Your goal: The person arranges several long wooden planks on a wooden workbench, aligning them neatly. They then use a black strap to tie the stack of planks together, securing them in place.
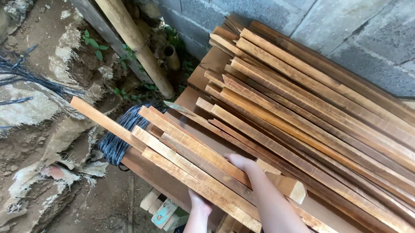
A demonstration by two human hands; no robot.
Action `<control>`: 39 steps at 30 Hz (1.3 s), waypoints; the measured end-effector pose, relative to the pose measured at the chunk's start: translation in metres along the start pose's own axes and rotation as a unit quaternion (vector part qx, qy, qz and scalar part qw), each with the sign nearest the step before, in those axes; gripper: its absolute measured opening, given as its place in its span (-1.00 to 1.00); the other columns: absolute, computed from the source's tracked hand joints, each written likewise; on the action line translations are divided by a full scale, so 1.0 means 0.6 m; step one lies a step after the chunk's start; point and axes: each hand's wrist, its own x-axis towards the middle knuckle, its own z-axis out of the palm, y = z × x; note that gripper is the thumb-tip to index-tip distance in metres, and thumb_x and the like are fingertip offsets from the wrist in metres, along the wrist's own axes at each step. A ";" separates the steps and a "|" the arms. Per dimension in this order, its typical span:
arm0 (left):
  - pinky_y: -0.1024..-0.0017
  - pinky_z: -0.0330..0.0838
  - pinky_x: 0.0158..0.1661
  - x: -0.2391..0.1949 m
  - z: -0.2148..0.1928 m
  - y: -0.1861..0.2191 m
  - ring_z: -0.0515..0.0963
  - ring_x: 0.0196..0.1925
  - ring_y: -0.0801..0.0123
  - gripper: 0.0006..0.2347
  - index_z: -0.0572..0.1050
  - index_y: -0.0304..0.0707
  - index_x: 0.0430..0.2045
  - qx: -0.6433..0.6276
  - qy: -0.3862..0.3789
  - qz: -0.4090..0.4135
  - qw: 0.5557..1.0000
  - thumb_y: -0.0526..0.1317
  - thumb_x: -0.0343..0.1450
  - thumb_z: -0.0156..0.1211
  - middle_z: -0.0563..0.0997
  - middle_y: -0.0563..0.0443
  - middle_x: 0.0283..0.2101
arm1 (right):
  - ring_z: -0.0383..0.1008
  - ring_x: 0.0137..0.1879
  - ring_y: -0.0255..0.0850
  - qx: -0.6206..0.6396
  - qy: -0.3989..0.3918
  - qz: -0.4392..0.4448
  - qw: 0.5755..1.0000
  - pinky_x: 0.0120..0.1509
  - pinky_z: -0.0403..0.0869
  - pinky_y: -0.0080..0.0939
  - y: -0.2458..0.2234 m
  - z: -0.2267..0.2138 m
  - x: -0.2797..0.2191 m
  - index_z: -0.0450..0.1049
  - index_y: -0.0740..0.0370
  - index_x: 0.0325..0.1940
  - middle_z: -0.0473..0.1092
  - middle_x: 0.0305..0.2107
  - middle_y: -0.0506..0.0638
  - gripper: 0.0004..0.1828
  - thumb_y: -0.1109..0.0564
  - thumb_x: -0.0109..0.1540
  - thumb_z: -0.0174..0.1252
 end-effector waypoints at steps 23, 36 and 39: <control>0.14 0.29 0.20 -0.063 0.041 0.017 0.41 0.28 0.17 -0.39 0.30 -0.09 0.29 0.045 0.056 0.085 0.994 0.28 0.46 -0.25 0.43 -0.01 0.27 | 0.13 0.54 0.12 -0.084 0.031 0.101 0.991 0.59 0.08 0.08 -0.234 0.018 -0.145 0.40 0.11 0.39 0.20 0.40 0.23 0.03 -0.67 0.25 -0.40; 0.29 0.50 0.02 -0.179 -0.016 -0.036 0.64 -0.02 0.29 -0.91 0.63 -0.16 -0.28 0.655 -0.163 0.525 0.518 -0.21 0.44 0.25 0.70 0.05 -0.16 | 0.60 -0.01 0.00 -0.123 0.368 -0.353 0.851 0.03 0.55 -0.09 -0.040 0.098 -0.487 0.63 0.14 -0.20 0.57 -0.22 0.07 -0.84 0.04 0.25 0.27; 0.23 0.47 0.08 -0.208 0.073 -0.087 0.62 0.05 0.21 -0.88 0.61 -0.13 -0.26 0.760 -0.343 0.386 0.395 -0.15 0.45 0.28 0.69 0.02 -0.12 | 0.69 -0.21 -0.10 -0.008 0.329 -0.152 0.932 -0.11 0.64 -0.18 0.077 0.077 -0.555 0.66 0.08 -0.15 0.59 -0.21 -0.05 -0.78 -0.02 0.20 0.25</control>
